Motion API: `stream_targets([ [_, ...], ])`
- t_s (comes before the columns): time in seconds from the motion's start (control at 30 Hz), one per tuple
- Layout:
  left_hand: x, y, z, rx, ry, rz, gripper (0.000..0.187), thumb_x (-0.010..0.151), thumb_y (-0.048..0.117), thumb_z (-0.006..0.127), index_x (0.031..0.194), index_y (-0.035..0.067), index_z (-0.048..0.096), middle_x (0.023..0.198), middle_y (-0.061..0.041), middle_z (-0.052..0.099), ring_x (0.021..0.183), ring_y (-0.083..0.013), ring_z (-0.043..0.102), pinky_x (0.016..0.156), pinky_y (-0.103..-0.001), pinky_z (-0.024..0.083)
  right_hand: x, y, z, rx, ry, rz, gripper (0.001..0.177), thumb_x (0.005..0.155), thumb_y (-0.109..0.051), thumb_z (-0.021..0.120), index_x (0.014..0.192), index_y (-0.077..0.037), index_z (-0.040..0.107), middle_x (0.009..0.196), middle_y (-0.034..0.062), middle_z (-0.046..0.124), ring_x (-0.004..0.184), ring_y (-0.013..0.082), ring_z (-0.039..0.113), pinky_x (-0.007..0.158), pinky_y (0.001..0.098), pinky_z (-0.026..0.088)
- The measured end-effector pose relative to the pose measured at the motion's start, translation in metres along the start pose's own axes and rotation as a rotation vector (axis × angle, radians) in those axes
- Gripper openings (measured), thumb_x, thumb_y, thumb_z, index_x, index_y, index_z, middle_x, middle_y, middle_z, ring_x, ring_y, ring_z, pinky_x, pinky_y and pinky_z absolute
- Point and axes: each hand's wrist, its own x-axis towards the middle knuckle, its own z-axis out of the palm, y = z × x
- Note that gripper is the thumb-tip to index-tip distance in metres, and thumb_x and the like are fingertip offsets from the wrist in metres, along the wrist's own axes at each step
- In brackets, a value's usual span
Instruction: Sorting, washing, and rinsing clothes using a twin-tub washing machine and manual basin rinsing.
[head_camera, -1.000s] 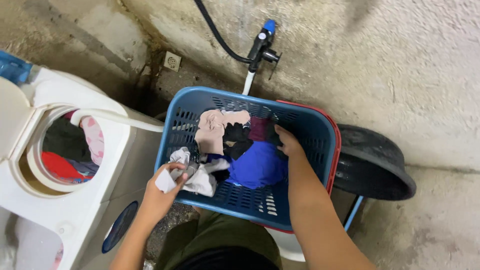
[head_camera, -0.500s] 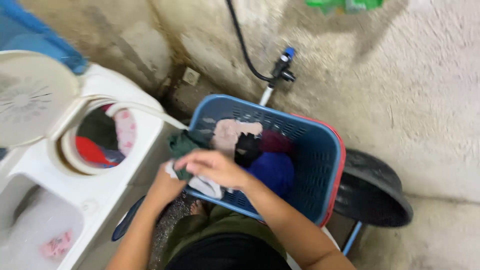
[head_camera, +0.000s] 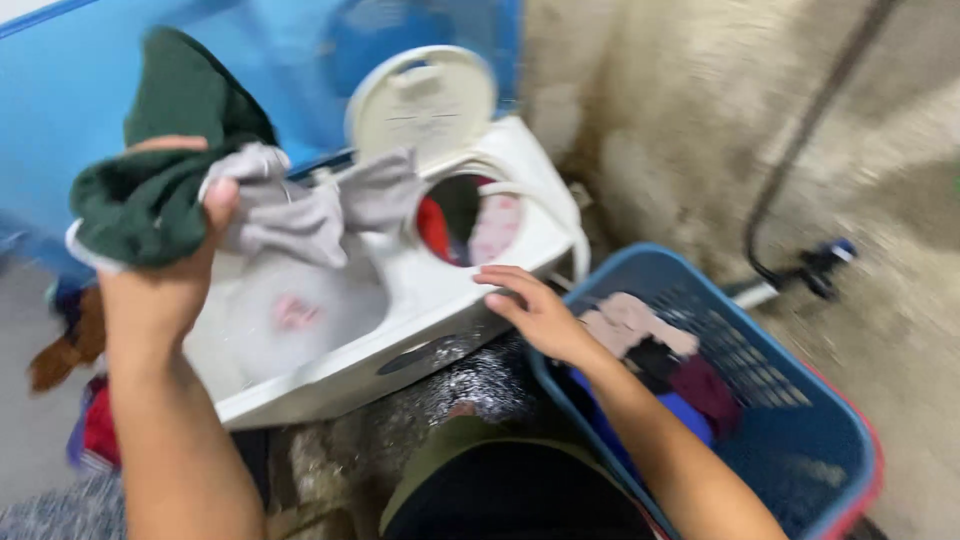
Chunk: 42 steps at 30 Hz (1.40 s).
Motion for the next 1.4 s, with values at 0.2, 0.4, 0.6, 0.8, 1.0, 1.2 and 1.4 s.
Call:
stream_targets([
  [0.2, -0.018, -0.116, -0.005, -0.067, 0.06, -0.241, 0.053, 0.093, 0.029, 0.08, 0.137, 0.01, 0.058, 0.12, -0.005, 0.065, 0.108, -0.0163, 0.064, 0.095, -0.033, 0.053, 0.017, 0.01, 0.027, 0.029, -0.068, 0.089, 0.035, 0.101, -0.022, 0.06, 0.132, -0.009, 0.067, 0.141, 0.008, 0.061, 0.132, 0.0198, 0.056, 0.11, 0.033, 0.042],
  [0.4, -0.083, -0.234, 0.061, 0.103, -0.71, -0.577, 0.09, 0.095, 0.044, 0.078, 0.159, 0.008, 0.026, 0.157, -0.021, 0.035, 0.143, -0.0336, 0.035, 0.111, -0.044, 0.03, -0.008, 0.082, 0.014, 0.042, 0.081, 0.22, 0.034, 0.099, -0.021, 0.062, 0.13, -0.008, 0.067, 0.131, 0.0053, 0.067, 0.122, 0.0159, 0.06, 0.104, 0.0323, 0.045],
  [0.6, -0.055, -0.131, 0.15, -0.196, -0.758, -0.654, 0.068, 0.094, 0.034, 0.064, 0.155, 0.014, 0.041, 0.149, -0.011, 0.056, 0.126, -0.0228, 0.059, 0.104, -0.037, 0.047, -0.098, 0.217, -0.038, -0.051, 0.48, 0.439, 0.028, 0.099, -0.022, 0.064, 0.122, -0.007, 0.071, 0.114, 0.0084, 0.075, 0.105, 0.0214, 0.068, 0.094, 0.033, 0.054],
  [0.8, -0.094, -0.095, 0.278, -0.419, -1.001, -0.401, 0.055, 0.099, 0.025, 0.063, 0.149, 0.009, 0.049, 0.141, -0.011, 0.064, 0.121, -0.0182, 0.062, 0.103, -0.035, 0.049, -0.224, 0.285, -0.061, -0.665, 0.617, 0.569, 0.04, 0.085, -0.023, 0.077, 0.123, -0.012, 0.072, 0.123, 0.0236, 0.066, 0.11, 0.0422, 0.064, 0.097, 0.0489, 0.053],
  [1.0, -0.149, -0.04, 0.333, -0.476, -1.284, -0.448, 0.054, 0.097, 0.027, 0.062, 0.147, 0.011, 0.05, 0.142, -0.009, 0.061, 0.122, -0.0187, 0.062, 0.101, -0.034, 0.051, -0.286, 0.346, -0.056, -0.788, 0.509, 0.683, 0.049, 0.079, -0.03, 0.082, 0.126, -0.019, 0.071, 0.144, 0.0401, 0.043, 0.128, 0.0553, 0.05, 0.108, 0.0551, 0.045],
  [1.2, -0.169, -0.042, 0.338, -0.359, -1.34, -0.492, 0.052, 0.097, 0.028, 0.062, 0.147, 0.016, 0.052, 0.142, -0.008, 0.063, 0.123, -0.0185, 0.064, 0.103, -0.034, 0.051, -0.274, 0.393, -0.046, -0.575, 0.62, 0.93, 0.072, 0.08, -0.032, 0.085, 0.143, -0.018, 0.053, 0.155, 0.0407, 0.026, 0.137, 0.0553, 0.041, 0.111, 0.0541, 0.038],
  [1.4, -0.164, -0.061, 0.339, -0.332, -1.261, -0.563, 0.051, 0.097, 0.026, 0.061, 0.146, 0.015, 0.053, 0.14, -0.007, 0.065, 0.119, -0.0179, 0.062, 0.103, -0.032, 0.049, -0.236, 0.408, -0.061, -0.196, 0.898, 1.099, 0.111, 0.074, -0.035, 0.085, 0.157, -0.009, 0.016, 0.149, 0.0306, 0.043, 0.136, 0.0461, 0.047, 0.113, 0.0482, 0.041],
])
